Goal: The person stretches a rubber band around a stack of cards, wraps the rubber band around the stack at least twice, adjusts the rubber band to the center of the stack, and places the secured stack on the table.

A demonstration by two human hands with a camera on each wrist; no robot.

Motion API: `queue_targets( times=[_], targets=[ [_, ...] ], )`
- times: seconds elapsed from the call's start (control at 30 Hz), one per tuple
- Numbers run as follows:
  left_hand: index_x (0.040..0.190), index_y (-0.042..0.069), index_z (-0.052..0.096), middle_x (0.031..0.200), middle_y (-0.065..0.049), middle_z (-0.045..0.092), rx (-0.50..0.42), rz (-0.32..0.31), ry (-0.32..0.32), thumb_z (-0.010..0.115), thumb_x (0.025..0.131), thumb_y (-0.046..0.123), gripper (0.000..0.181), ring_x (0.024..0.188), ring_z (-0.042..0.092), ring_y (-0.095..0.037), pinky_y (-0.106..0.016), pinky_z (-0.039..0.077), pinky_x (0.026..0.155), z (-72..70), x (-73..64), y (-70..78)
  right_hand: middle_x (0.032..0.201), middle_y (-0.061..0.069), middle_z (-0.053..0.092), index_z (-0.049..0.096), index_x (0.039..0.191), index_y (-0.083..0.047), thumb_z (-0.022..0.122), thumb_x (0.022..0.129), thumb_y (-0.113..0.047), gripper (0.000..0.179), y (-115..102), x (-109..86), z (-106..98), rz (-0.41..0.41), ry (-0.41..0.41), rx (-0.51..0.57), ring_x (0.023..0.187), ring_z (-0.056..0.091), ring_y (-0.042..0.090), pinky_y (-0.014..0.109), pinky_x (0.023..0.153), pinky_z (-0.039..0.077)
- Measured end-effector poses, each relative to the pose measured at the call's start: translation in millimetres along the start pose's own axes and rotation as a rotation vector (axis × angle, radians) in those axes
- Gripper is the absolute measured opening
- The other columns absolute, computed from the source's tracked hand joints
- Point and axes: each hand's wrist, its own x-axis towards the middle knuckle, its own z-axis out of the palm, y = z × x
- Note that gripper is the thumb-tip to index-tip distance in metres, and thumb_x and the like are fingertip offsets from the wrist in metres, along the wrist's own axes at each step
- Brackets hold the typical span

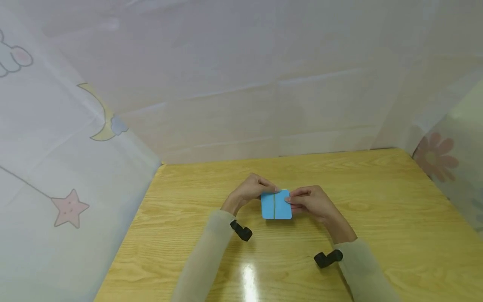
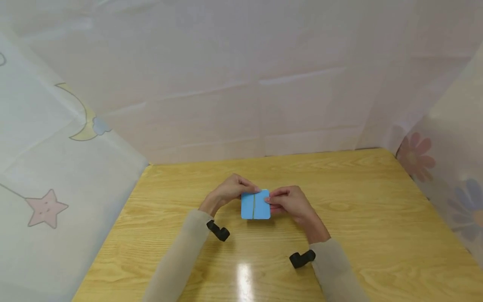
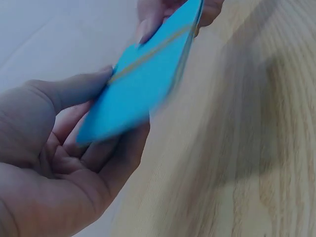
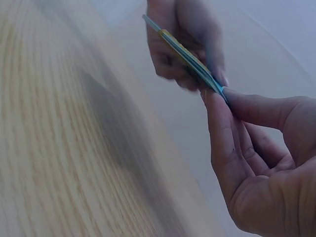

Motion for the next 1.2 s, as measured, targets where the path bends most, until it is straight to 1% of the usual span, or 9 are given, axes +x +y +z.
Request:
queue_targets(
  times=[0.1,0.2,0.43,0.53,0.7,0.8,0.93,1.07,1.2],
  targets=[
    [0.111,0.01,0.084,0.117,-0.006,0.079,0.021,0.004,0.008,0.078,0.097,0.028,0.024,0.091,0.071,-0.013,-0.028,0.062,0.076,3.5,1.5,0.2,0.093,0.003,0.075,0.066,0.123,0.014,0.075,0.098,-0.012,0.037,-1.8,0.6,1.6,-0.012,-0.011,-0.034,0.08,0.076,0.012,0.035,0.081,0.067],
    [0.112,0.011,0.084,0.115,-0.006,0.079,0.009,-0.004,0.012,0.078,0.097,0.029,0.024,0.087,0.07,-0.013,-0.027,0.062,0.074,4.6,3.0,-1.7,0.093,0.003,0.076,0.066,0.125,0.013,0.076,0.098,-0.014,0.04,-2.0,1.2,0.9,-0.009,0.006,-0.047,0.081,0.076,0.012,0.034,0.08,0.067],
    [0.114,0.011,0.083,0.112,-0.006,0.078,-0.025,-0.004,0.018,0.075,0.1,0.032,0.028,0.083,0.071,-0.012,-0.028,0.063,0.075,5.1,3.0,-5.1,0.094,0.001,0.075,0.066,0.125,0.012,0.077,0.097,-0.015,0.04,-0.4,0.1,-2.4,0.006,0.011,-0.037,0.082,0.076,0.013,0.033,0.081,0.067],
    [0.118,0.01,0.081,0.114,-0.006,0.077,-0.041,-0.006,0.019,0.073,0.101,0.036,0.033,0.085,0.072,-0.013,-0.031,0.064,0.08,4.4,2.9,-6.6,0.094,0.001,0.074,0.066,0.123,0.011,0.076,0.097,-0.015,0.038,0.2,-0.1,-2.8,-0.001,0.007,-0.034,0.082,0.075,0.012,0.033,0.08,0.067],
    [0.128,0.005,0.076,0.121,-0.007,0.076,-0.056,-0.004,0.013,0.071,0.102,0.037,0.041,0.096,0.075,-0.015,-0.039,0.064,0.092,1.5,2.4,-10.7,0.094,0.001,0.074,0.066,0.123,0.011,0.076,0.097,-0.014,0.037,2.2,0.9,-4.1,-0.002,0.014,-0.024,0.082,0.076,0.013,0.031,0.08,0.066],
    [0.126,0.007,0.077,0.122,-0.008,0.076,-0.057,-0.009,0.013,0.071,0.102,0.036,0.038,0.101,0.074,-0.018,-0.041,0.064,0.093,0.0,2.0,-12.7,0.094,0.001,0.074,0.065,0.123,0.011,0.076,0.097,-0.013,0.037,3.2,0.8,-6.0,0.005,0.031,-0.018,0.082,0.076,0.013,0.03,0.079,0.066],
    [0.117,0.01,0.081,0.119,-0.007,0.076,-0.061,-0.024,0.029,0.074,0.1,0.033,0.029,0.1,0.074,-0.019,-0.04,0.065,0.09,1.5,1.8,-13.2,0.095,0.001,0.074,0.065,0.124,0.011,0.075,0.098,-0.013,0.037,3.4,0.3,-7.6,0.009,0.029,-0.017,0.083,0.076,0.012,0.029,0.079,0.066],
    [0.108,0.012,0.084,0.113,-0.005,0.079,-0.063,-0.034,0.077,0.079,0.096,0.031,0.023,0.092,0.072,-0.014,-0.031,0.064,0.08,8.1,3.2,-12.3,0.094,0.002,0.074,0.066,0.121,0.011,0.075,0.097,-0.011,0.033,3.6,0.9,-6.8,0.014,0.015,-0.006,0.082,0.076,0.013,0.032,0.08,0.067],
    [0.105,0.012,0.085,0.109,-0.004,0.079,-0.072,-0.028,0.093,0.081,0.094,0.03,0.022,0.085,0.067,-0.011,-0.025,0.059,0.072,16.9,5.4,-10.6,0.093,0.003,0.073,0.068,0.118,0.011,0.076,0.096,-0.01,0.031,3.5,1.0,-4.2,0.013,0.008,-0.01,0.08,0.075,0.013,0.034,0.08,0.067]
  ],
)
